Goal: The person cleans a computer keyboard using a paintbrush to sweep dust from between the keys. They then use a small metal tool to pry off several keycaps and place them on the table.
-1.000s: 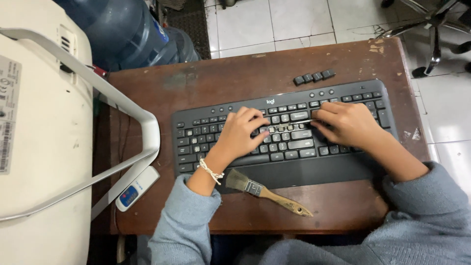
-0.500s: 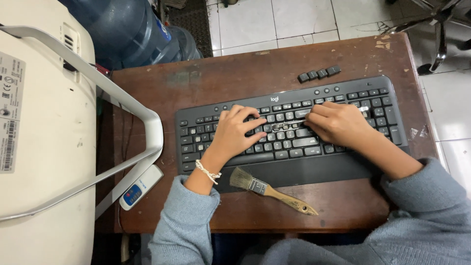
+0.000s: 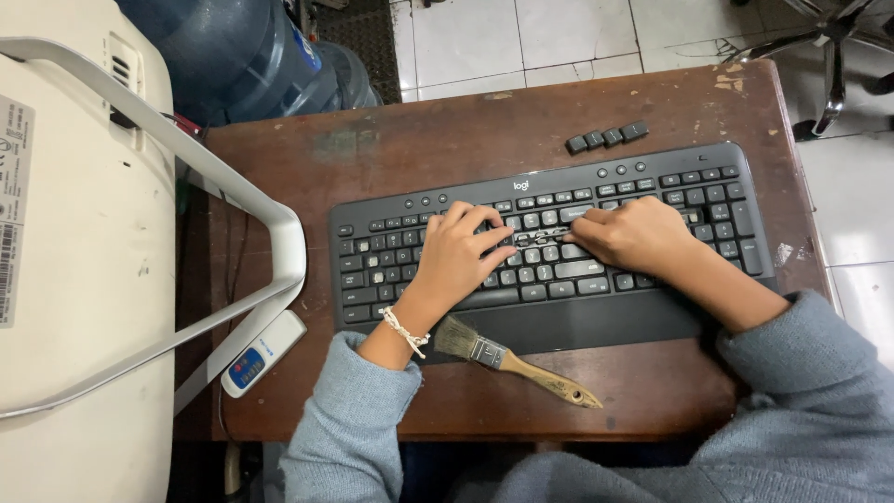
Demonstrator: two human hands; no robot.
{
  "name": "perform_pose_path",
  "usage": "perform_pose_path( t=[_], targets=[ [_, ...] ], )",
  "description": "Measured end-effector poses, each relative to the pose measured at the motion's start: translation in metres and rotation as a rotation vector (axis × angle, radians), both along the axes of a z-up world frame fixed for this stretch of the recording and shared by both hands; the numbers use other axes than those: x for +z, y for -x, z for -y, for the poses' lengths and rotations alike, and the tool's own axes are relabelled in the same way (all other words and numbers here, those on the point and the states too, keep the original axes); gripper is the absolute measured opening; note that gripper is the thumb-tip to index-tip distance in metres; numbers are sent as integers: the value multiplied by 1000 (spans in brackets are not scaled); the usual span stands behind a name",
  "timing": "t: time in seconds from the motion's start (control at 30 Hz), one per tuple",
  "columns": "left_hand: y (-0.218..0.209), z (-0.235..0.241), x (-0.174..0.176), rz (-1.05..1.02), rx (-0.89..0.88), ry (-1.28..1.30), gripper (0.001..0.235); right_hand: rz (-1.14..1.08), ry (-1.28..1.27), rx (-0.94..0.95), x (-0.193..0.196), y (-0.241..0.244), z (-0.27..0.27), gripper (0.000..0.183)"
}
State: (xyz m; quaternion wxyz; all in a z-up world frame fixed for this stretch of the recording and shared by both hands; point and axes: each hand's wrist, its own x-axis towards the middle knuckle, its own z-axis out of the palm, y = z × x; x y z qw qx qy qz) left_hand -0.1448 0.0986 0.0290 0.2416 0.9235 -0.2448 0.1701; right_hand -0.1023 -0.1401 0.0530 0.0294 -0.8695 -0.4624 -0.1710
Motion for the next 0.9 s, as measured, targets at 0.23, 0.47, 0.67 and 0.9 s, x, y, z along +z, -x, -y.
perform_pose_path(
  t=[0.23, 0.47, 0.67, 0.9],
  targets=[
    [-1, 3, -5, 101, 19, -140, 17, -241, 85, -98, 4, -4, -5, 19],
    [-14, 11, -24, 378, 40, -303, 18, -455, 240, -257, 10, -10, -8, 27],
    [-27, 2, -17, 112, -38, -105, 20, -530, 135, -266, 19, -12, -4, 28],
    [-81, 22, 34, -129, -25, -87, 23, -381, -102, -322, 30, -33, 48, 28]
  ],
)
